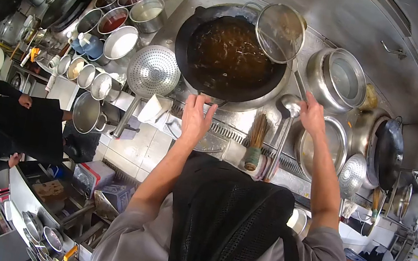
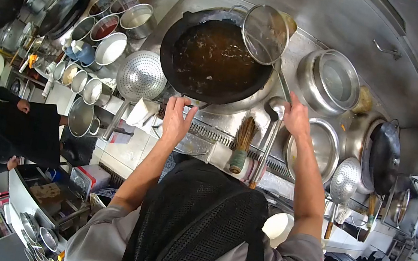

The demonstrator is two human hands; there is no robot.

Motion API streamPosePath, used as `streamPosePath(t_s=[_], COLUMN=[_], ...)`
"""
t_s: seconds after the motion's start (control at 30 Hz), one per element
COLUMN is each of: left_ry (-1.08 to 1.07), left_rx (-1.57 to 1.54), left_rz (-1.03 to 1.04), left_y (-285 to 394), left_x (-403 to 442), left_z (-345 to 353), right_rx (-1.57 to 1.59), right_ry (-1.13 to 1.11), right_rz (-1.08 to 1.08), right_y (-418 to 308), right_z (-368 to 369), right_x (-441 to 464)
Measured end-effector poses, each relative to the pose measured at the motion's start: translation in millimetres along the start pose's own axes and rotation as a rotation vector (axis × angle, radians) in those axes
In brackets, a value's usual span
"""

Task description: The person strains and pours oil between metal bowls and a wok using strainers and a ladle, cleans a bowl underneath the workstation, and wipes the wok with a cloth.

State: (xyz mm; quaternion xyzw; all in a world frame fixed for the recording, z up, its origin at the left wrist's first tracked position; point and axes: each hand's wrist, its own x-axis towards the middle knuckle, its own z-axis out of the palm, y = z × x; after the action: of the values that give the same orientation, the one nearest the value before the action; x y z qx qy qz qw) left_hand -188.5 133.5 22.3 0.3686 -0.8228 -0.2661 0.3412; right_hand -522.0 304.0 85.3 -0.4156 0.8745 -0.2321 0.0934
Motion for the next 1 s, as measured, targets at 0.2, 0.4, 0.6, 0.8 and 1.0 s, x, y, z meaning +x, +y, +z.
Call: streamPosePath(t_s=[0.2, 0.4, 0.6, 0.8, 1.0], left_ry=[0.020, 0.067, 0.079, 0.138, 0.134], left_rx=[-0.060, -0.087, -0.062, 0.080, 0.181], left_rz=[-0.034, -0.048, -0.051, 0.089, 0.096], left_y=[-2, -12, -6, 8, 4], left_x=[-4, -15, -22, -1, 0], left_z=[-12, -25, -31, -9, 8], right_rx=[-0.066, 0.262, 0.609, 0.872, 1.058], right_ry=[-0.132, -0.516, -0.629, -0.693, -0.733], right_rz=[-0.166, 0.195, 0.208, 0.272, 0.302], right_y=[25, -22, -30, -52, -60], right_z=[0, -17, 26, 58, 83], right_x=[2, -25, -51, -60, -57])
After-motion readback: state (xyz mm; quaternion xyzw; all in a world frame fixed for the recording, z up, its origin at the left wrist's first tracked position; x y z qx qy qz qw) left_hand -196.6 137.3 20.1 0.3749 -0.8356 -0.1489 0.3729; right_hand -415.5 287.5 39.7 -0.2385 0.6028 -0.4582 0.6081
